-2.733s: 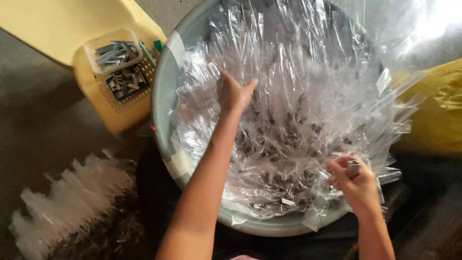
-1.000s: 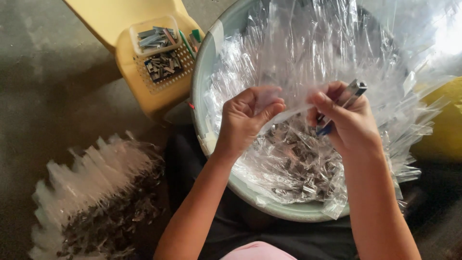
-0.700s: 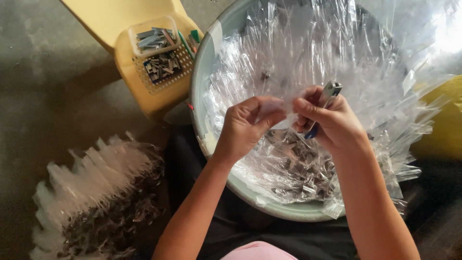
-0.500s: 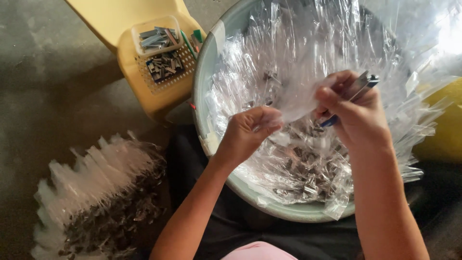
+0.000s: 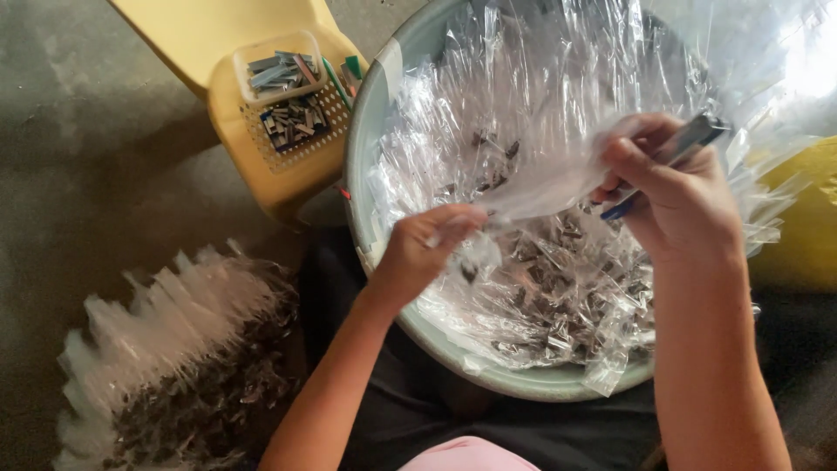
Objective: A person is rapidly stapling small plastic bags and organizing them into a pile.
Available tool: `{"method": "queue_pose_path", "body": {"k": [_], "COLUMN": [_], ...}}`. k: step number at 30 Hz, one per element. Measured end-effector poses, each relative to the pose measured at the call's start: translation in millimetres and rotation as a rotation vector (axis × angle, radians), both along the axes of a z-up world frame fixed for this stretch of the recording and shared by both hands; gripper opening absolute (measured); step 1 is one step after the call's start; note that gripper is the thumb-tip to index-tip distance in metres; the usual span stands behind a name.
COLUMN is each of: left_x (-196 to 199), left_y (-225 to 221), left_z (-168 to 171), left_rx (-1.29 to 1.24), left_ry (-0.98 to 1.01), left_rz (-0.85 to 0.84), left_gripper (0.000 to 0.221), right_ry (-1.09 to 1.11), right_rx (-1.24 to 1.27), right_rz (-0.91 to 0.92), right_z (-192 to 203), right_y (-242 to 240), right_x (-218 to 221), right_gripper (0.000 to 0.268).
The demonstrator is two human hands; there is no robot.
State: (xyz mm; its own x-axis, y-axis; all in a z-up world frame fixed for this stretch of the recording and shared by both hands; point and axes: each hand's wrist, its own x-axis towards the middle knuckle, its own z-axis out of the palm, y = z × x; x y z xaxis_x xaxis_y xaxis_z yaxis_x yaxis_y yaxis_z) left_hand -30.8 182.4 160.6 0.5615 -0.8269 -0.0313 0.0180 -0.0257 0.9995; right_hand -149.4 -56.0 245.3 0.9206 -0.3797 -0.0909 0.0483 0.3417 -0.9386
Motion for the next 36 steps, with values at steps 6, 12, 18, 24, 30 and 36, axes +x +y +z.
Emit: {"method": "queue_pose_path", "body": {"k": [6, 12, 18, 24, 30, 36], "left_x": [43.7, 48.7, 22.3, 10.3, -25.7, -25.1], "left_y": [20.8, 2.2, -15.9, -11.8, -23.9, -19.4], "left_z": [31.4, 46.1, 33.2, 32.8, 13.0, 20.6], "left_rx": [-0.254, -0.304, -0.212, -0.272, -0.180, -0.186], "left_ry": [0.091, 0.001, -0.034, -0.283, 0.020, 0.206], "left_rz": [0.293, 0.126, -0.138, -0.247, -0.143, -0.130], "left_gripper": [0.059, 0.048, 0.060, 0.078, 0.029, 0.042], "right_ry": [-0.006, 0.092, 0.228, -0.015, 0.118, 0.033], "right_rx": [-0.332, -0.926, -0.636, -0.236, -0.414, 0.133], "right_rz": [-0.129, 0.053, 0.148, 0.258, 0.068, -0.204], "right_z": [16.7, 34.8, 24.0, -1.0, -19.0, -15.6], "right_y": [5.2, 30.7, 53.8, 53.7, 39.1, 46.1], "right_x": [-23.1, -27.7, 7.6, 17.8, 16.2, 30.8], "right_gripper": [0.017, 0.006, 0.054, 0.017, 0.011, 0.034]}}
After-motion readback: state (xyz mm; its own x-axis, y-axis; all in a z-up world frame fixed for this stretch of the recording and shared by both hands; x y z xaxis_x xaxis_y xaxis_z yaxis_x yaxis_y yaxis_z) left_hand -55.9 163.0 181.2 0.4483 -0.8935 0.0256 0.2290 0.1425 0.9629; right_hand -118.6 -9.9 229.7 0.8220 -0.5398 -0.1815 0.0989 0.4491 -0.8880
